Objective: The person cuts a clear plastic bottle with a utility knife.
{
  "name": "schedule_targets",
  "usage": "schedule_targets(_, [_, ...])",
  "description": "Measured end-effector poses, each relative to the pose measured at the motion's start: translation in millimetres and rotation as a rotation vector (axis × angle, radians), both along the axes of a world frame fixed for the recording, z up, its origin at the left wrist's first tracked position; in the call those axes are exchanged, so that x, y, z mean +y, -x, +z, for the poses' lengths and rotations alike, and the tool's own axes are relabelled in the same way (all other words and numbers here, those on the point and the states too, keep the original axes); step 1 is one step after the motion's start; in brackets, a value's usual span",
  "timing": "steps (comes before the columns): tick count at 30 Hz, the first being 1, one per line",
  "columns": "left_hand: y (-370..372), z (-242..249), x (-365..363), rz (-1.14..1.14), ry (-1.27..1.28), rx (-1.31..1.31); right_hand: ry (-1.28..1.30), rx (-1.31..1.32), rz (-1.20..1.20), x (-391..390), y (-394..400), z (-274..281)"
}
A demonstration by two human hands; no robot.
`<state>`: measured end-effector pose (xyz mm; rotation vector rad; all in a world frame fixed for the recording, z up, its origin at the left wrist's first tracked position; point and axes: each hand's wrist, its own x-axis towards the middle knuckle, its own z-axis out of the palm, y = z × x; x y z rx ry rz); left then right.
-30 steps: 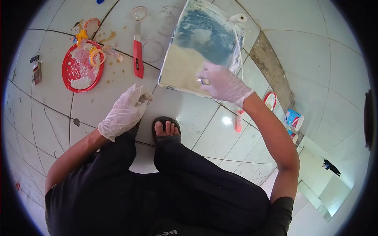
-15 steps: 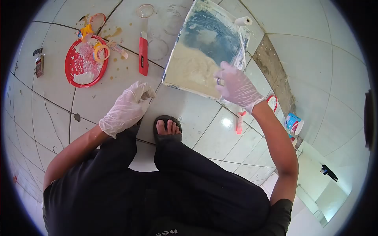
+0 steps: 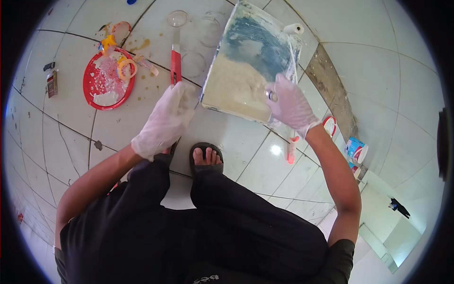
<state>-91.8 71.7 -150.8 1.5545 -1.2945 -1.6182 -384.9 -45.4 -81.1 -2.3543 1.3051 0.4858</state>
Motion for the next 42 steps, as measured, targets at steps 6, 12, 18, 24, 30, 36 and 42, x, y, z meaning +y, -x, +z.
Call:
schedule_targets(6, [4.5,-42.4,-105.9,-0.099,-0.086,0.137,-0.084,-0.188,-0.113,19.0,-23.5,-3.2])
schedule_targets(12, [37.5,-95.8,-178.3,0.01,-0.126,0.168,0.113,-0.15,-0.37,26.2,12.0,-1.8])
schedule_targets(18, [32.5,-143.0,-179.4,-0.558,0.647,-0.416,0.024,-0.135,-0.483,59.4,6.2,-13.2])
schedule_targets(24, [68.2,-78.6,-158.8,0.464,-0.43,0.533,0.192,-0.453,-0.754,65.4,16.5,-16.1])
schedule_targets(30, [57.8,-110.1,-137.8,0.441,-0.21,0.476,0.246,-0.268,-0.72,89.6,26.2,-31.5])
schedule_targets(36, [56.0,-72.2,-133.1,0.571,-0.27,0.524,0.12,-0.399,-0.622,85.3,-21.4,-25.6])
schedule_targets(42, [43.8,-109.3,-128.4,0.543,-0.215,0.556,0.284,-0.412,-0.773,65.5,6.9,-29.7])
